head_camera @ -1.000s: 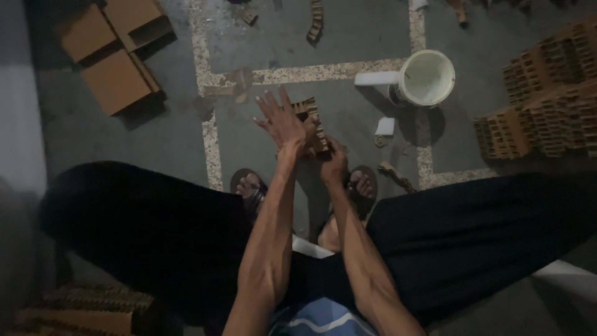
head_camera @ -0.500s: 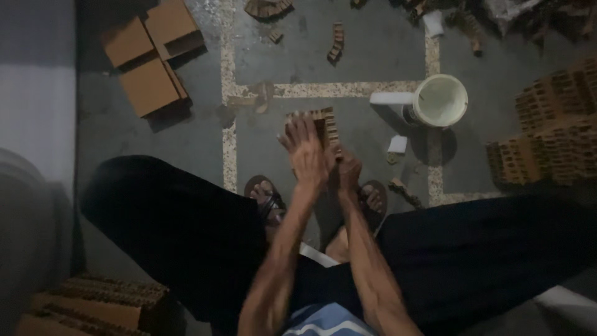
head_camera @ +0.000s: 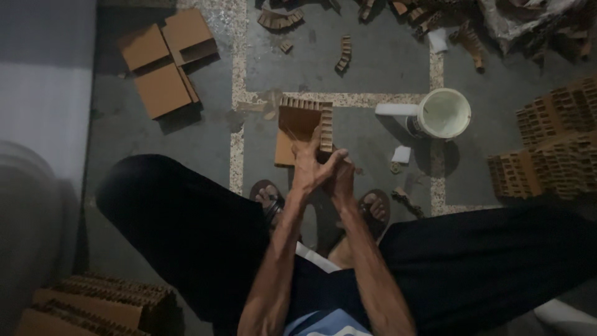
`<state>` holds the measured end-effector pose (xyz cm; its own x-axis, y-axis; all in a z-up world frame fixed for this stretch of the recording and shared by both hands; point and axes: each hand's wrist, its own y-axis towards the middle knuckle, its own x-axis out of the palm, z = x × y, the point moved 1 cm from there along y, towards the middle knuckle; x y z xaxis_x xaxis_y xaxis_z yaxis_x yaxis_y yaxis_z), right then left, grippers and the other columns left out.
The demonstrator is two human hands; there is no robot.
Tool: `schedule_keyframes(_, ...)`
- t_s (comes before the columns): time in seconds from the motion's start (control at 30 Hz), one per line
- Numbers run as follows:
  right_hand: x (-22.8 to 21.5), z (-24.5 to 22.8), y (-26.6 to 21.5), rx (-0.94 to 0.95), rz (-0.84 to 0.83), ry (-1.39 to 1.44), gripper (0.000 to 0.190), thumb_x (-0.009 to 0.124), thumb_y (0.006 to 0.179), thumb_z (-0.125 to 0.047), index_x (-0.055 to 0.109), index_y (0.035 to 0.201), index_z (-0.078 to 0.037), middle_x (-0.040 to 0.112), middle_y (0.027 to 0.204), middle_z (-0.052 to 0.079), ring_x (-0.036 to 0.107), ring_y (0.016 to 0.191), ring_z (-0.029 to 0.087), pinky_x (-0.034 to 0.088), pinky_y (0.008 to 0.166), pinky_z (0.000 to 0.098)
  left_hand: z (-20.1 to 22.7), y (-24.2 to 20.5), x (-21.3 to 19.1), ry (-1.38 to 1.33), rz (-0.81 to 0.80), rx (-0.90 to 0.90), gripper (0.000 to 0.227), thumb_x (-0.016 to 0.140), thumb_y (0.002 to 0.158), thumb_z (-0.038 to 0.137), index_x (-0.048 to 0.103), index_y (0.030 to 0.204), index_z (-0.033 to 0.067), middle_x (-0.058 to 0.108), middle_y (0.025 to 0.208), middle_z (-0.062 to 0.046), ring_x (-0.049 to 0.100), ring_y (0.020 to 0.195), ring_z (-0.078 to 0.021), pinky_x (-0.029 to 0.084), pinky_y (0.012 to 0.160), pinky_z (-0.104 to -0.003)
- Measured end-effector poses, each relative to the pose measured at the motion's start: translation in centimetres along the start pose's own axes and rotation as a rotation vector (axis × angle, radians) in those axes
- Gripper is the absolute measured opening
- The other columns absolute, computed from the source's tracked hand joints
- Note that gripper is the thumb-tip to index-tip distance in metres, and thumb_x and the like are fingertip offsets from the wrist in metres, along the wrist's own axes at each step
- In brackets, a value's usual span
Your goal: The person sits on the floor and assembles small cardboard crates by applying glue to the edges of flat cardboard pieces and attaching corrugated inserts. They repeatedly pick up pieces, apply adhesive, and press them together to form box-like structures.
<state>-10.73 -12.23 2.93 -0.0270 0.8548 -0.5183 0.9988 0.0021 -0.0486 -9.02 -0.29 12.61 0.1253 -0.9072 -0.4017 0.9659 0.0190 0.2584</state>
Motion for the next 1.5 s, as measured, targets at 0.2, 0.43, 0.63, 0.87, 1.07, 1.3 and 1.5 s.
schedule_keyframes(0.2,-3.1,-6.6,-0.2,-0.447,0.168,-0.253,0.029,0.07,0.093,-0.023,0.067,0.102,0.004,0.069,0.091,0.025,0.071,0.082,0.042,0.057,0.07,0.0478,-0.7,0.6,-0.6,-0.092,-0.055,-0.171,0.068,0.069,0.092,0.039,0.053,0.143,-0.0032,0.075,0.097,-0.024,0.076,0.089,-0.0335,0.059,0.083,-0.043)
schedule_keyframes(0.43,-4.8,-11.3,-0.5,-0.394,0.145,-0.255,0.055,0.077,0.079,-0.023,0.067,0.119,0.014,0.07,0.084,0.027,0.071,0.071,0.038,0.057,0.059,0.0451,-2.1,0.7,-0.9,-0.097,0.197,-0.213,0.038,0.062,0.102,0.035,0.065,0.115,0.0,0.073,0.102,-0.023,0.074,0.091,-0.0332,0.061,0.074,-0.044)
schedule_keyframes(0.63,-10.6,-13.6,-0.7,-0.168,-0.011,0.202,0.019,0.071,0.093,-0.014,0.077,0.106,-0.001,0.078,0.086,0.011,0.077,0.07,0.021,0.064,0.058,0.0324,-2.6,0.6,-3.1,-0.431,0.262,-0.494,0.057,0.04,0.106,0.053,0.064,0.107,0.0014,0.065,0.09,-0.013,0.066,0.079,-0.0231,0.059,0.067,-0.04)
schedule_keyframes(0.87,-17.1,-15.9,-1.0,-0.416,0.182,0.458,0.072,0.05,0.107,-0.064,0.057,0.145,-0.005,0.063,0.143,0.017,0.06,0.134,0.03,0.051,0.115,0.0437,-0.3,0.8,-3.5,-0.714,0.103,-0.5,0.069,0.039,0.105,0.062,0.059,0.113,-0.0033,0.064,0.1,-0.012,0.061,0.091,-0.0197,0.055,0.082,-0.039)
schedule_keyframes(1.07,-16.7,-17.8,-1.3,-0.46,0.008,-0.033,0.108,0.021,0.095,-0.088,0.026,0.164,-0.005,0.027,0.173,0.019,0.019,0.165,0.036,0.017,0.137,0.0511,1.1,0.0,-4.3,-0.592,0.002,-0.691,0.079,0.035,0.096,0.071,0.06,0.12,-0.0005,0.065,0.098,-0.013,0.064,0.087,-0.0189,0.058,0.078,-0.037)
schedule_keyframes(1.3,-15.8,-18.4,-1.7,-0.345,-0.182,-0.003,0.126,0.02,0.081,-0.098,0.01,0.168,-0.007,0.009,0.178,0.02,0.004,0.167,0.042,0.009,0.135,0.0591,1.0,-0.3,-5.2,-0.651,0.001,-0.718,0.08,0.038,0.094,0.072,0.061,0.118,-0.0016,0.066,0.098,-0.011,0.066,0.088,-0.0176,0.059,0.079,-0.036)
schedule_keyframes(1.5,-15.2,-18.1,-1.7,-0.378,-0.225,-0.105,0.129,0.025,0.078,-0.099,0.008,0.169,-0.009,0.006,0.179,0.02,0.004,0.167,0.044,0.011,0.136,0.0613,1.3,-0.3,-5.9,-0.688,0.018,-0.661,0.069,0.044,0.1,0.065,0.061,0.116,0.0001,0.064,0.099,-0.007,0.061,0.089,-0.0133,0.055,0.078,-0.031)
